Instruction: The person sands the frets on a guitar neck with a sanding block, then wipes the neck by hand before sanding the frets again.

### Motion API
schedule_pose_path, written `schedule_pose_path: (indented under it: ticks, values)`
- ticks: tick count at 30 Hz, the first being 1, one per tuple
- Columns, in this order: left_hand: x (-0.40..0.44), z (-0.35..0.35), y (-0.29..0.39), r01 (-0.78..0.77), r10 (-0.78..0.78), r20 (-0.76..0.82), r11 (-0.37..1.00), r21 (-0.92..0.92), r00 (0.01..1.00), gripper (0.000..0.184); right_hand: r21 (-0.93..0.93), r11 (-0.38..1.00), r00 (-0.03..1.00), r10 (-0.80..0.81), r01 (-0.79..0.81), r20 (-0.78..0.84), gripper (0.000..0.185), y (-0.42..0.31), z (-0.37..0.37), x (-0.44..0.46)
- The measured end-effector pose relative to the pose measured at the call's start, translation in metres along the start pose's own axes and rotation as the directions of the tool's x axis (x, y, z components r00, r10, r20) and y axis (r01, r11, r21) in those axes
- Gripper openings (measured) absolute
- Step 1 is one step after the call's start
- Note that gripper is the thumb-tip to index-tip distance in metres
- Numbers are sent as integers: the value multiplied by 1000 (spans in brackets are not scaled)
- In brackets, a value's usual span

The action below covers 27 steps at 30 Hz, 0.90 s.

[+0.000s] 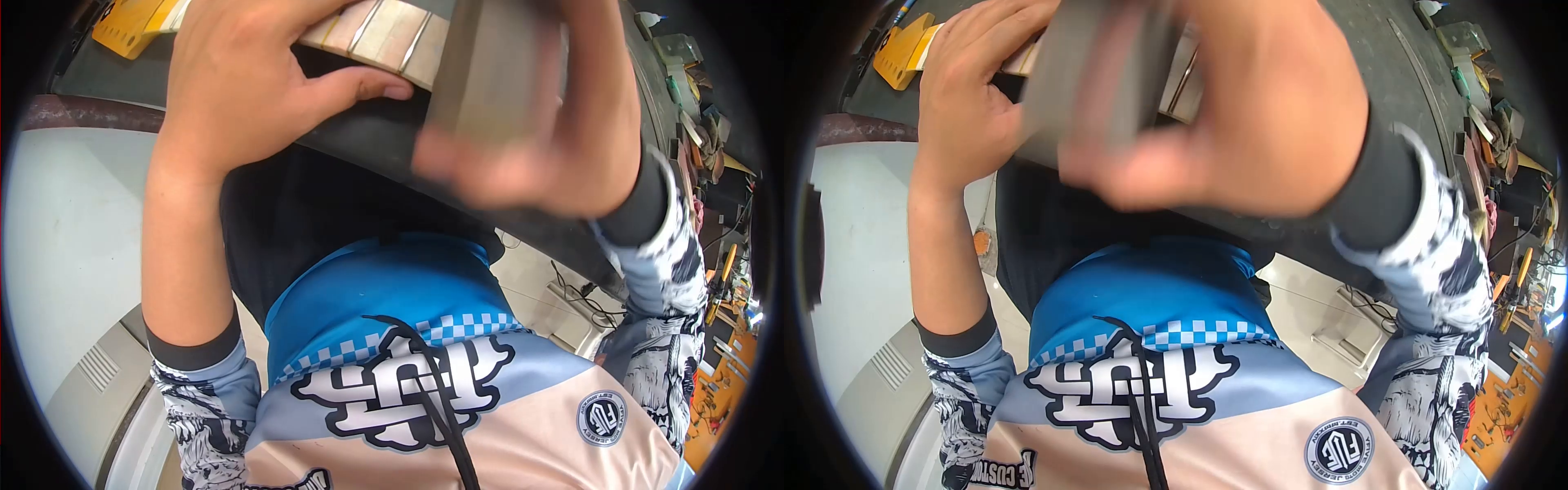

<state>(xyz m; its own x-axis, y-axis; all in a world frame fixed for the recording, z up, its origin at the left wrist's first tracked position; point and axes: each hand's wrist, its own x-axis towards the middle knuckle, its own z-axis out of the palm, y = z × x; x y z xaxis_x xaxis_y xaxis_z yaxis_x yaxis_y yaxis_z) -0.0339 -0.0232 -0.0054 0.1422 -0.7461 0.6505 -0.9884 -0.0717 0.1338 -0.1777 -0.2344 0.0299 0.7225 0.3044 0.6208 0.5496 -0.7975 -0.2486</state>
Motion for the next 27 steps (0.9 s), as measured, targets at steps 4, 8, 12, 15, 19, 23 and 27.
schedule_pose_path:
  ticks: [4, 8, 12, 15, 19, 23, 27]
  values:
    - [-3, -3, 3, -13, 13, -9, 999, 39, 1000, 68, 63, 946, 948, 317, -318, 34, 78, -29, -7, 15]
    - [1, -1, 11, 43, -45, 14, 993, 110, 999, 67, -70, 965, 933, -263, 253, -245, 82, 11, 24, 0]
    - [-4, -4, 9, 55, -57, 41, 997, 56, 998, 66, -215, 968, 972, 168, -131, 164, 85, -26, -10, 18]
    - [1, -6, 9, 64, -71, 66, 993, 101, 995, 66, -277, 958, 997, 63, -73, -46, 84, -20, 18, 7]
    - [-3, -6, 5, 26, -35, 76, 993, 116, 996, 66, -14, 985, 984, 173, -173, 35, 84, -7, -1, 1]
    - [-2, 6, 1, -17, 23, -44, 992, 128, 999, 65, 12, 997, 996, -82, 82, 43, 83, 10, 1, -3]
    - [-1, -4, 0, 12, -19, 74, 995, 97, 997, 64, 121, 942, 947, 320, -313, -42, 68, 7, -2, 3]
